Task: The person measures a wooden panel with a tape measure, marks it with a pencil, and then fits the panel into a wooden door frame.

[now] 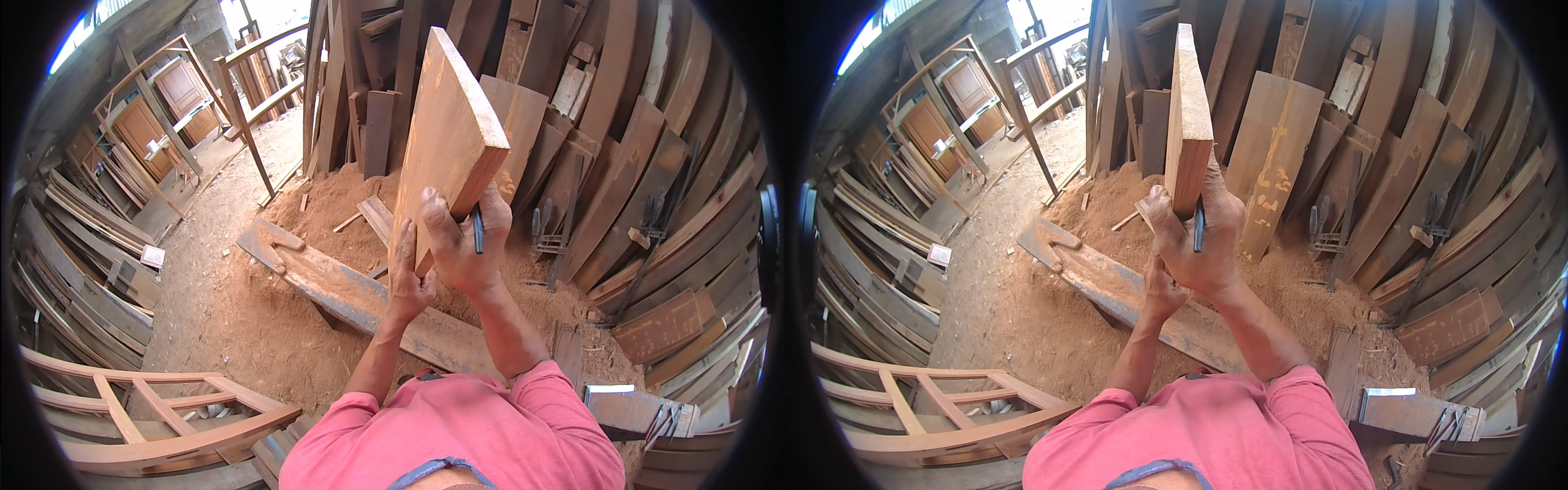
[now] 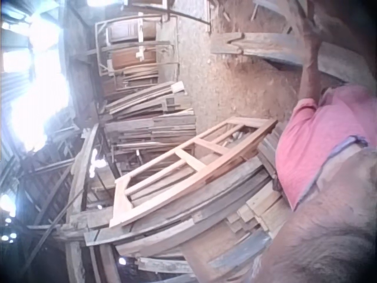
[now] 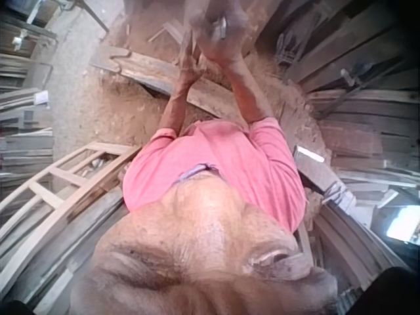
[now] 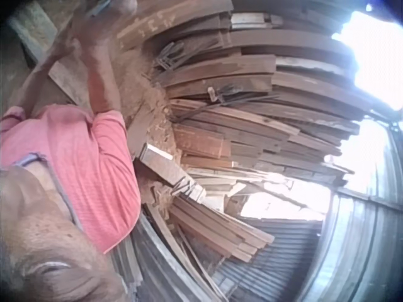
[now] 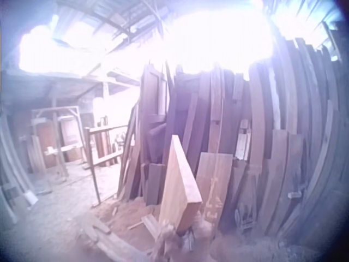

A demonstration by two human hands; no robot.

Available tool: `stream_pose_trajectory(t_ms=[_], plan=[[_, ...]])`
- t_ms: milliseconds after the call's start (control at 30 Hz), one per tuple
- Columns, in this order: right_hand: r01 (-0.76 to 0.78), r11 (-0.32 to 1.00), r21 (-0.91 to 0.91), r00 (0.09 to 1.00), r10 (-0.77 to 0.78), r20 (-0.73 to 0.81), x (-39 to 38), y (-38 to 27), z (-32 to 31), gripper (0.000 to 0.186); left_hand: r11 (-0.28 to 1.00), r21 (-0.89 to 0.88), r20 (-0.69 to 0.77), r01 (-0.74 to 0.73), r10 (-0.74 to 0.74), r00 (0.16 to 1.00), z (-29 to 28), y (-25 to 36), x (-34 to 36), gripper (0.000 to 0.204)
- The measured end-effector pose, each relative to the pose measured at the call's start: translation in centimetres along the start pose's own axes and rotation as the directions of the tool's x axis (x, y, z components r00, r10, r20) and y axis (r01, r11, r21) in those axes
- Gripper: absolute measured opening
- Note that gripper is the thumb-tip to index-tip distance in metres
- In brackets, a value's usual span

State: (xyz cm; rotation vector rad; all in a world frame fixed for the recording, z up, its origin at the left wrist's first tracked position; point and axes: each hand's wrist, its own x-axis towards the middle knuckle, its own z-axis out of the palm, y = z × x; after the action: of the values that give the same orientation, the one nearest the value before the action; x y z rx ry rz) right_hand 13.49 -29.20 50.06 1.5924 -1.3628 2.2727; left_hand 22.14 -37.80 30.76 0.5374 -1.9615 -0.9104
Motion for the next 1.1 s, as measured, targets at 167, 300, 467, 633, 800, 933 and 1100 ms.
stream_pose_trajectory(t_ms=[167, 300, 467, 633, 800, 933, 1100], plan=[[-0.001, 1.0, -0.029, 1.0, 0.001, -0.012, -0.4, -0.6, 0.7, 0.026, 0.998, 0.021, -0.012, -0.067, 0.067, 0.998, -0.6, -0.3, 0.1, 0.086], [-0.011, 1.0, -0.021, 0.999, 0.01, -0.047, -0.6, -0.3, 1.0, 0.025, 0.996, 0.022, -0.008, -0.081, 0.081, 0.997, -0.6, -0.6, 0.1, 0.087], [0.013, 0.999, -0.044, 0.996, -0.017, -0.083, -0.9, -0.5, 1.0, 0.022, 0.992, 0.043, -0.058, -0.119, 0.121, 0.991, -0.7, 0.1, -0.7, 0.086], [0.038, 0.993, -0.112, 0.991, -0.052, -0.119, -0.5, 0.3, 0.4, 0.024, 0.994, 0.108, -0.047, -0.027, 0.032, 0.998, -0.4, -2.4, -5.5, 0.085], [0.012, 0.984, -0.178, 0.983, -0.044, -0.181, -0.3, 0.9, 0.5, 0.027, 0.971, 0.149, 0.028, 0.185, -0.191, 0.981, -0.6, -5.9, -10.4, 0.085], [0.003, 0.989, -0.147, 0.973, -0.037, -0.229, -0.4, 0.9, -0.5, 0.03, 0.882, 0.006, 0.165, 0.471, -0.466, 0.869, -0.2, -12.0, -13.9, 0.083], [-0.015, 0.96, -0.28, 0.959, -0.065, -0.277, -2.0, 1.3, -3.1, 0.027, -0.415, -0.69, 0.546, 0.593, -0.837, 0.049, 2.3, -18.3, -18.3, 0.103]])
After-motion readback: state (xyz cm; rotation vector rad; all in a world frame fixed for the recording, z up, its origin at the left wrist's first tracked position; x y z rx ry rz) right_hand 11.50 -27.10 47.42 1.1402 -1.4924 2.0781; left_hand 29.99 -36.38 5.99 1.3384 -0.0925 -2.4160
